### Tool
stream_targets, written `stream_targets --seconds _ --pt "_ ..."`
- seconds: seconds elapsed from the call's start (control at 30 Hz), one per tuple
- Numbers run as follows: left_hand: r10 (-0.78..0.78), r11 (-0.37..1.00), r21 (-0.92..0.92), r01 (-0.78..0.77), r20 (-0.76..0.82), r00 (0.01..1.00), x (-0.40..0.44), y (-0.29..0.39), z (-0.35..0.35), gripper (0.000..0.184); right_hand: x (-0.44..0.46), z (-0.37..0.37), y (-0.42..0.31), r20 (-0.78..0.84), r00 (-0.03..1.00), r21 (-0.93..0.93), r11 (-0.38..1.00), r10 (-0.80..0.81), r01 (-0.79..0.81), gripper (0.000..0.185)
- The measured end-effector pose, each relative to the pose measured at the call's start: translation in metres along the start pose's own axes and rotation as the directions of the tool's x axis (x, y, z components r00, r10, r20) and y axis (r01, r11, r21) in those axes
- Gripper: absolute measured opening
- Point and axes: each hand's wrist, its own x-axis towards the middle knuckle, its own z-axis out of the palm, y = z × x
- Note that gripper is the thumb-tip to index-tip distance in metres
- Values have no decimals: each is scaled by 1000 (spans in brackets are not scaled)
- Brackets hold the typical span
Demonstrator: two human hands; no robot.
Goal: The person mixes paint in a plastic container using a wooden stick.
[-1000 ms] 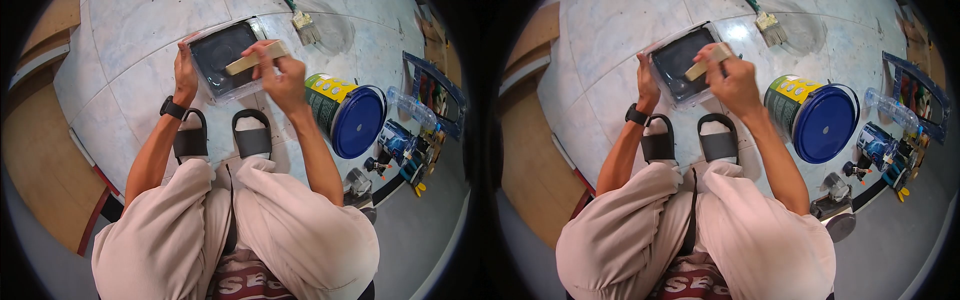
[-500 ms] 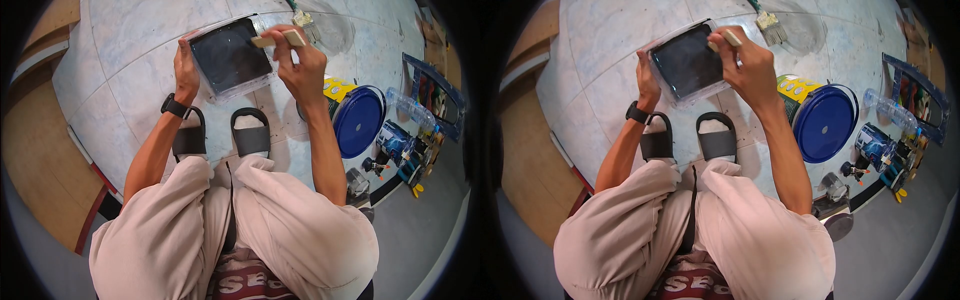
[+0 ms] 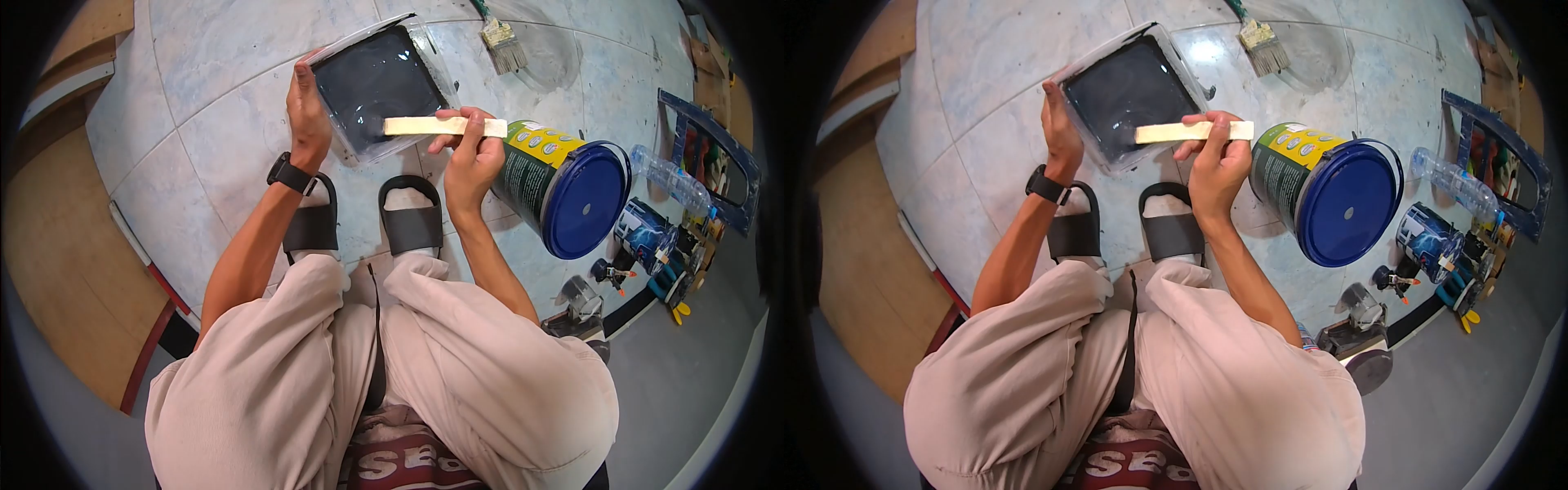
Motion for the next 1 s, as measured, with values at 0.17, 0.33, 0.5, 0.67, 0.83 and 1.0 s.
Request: stream_targets --seconds 0.17,0.33,0.5,0.67,0.83,1.0 --pt "-2 997 -83 2 5 1000 1 -6 -2 81 26 -5 3 -11 996 125 988 88 -86 34" --pt "10 999 -43 -10 2 1000 2 -5 -2 80 41 -15 -30 -10 999 189 981 -39 40 37" --pt "11 1000 -14 -11 9 1000 4 1 -2 79 17 -17 -95 81 859 -2 862 -505 507 35" --pt "21 1000 -19 -21 31 999 2 11 1 76 3 -20 -121 281 627 -9 651 -727 759 38" --pt "7 999 -44 -5 45 999 2 11 1 73 5 -20 -122 358 551 54 606 -754 794 42" --pt "51 997 -69 -47 67 996 6 0 1 71 31 -11 -81 403 622 -74 654 -671 753 19"
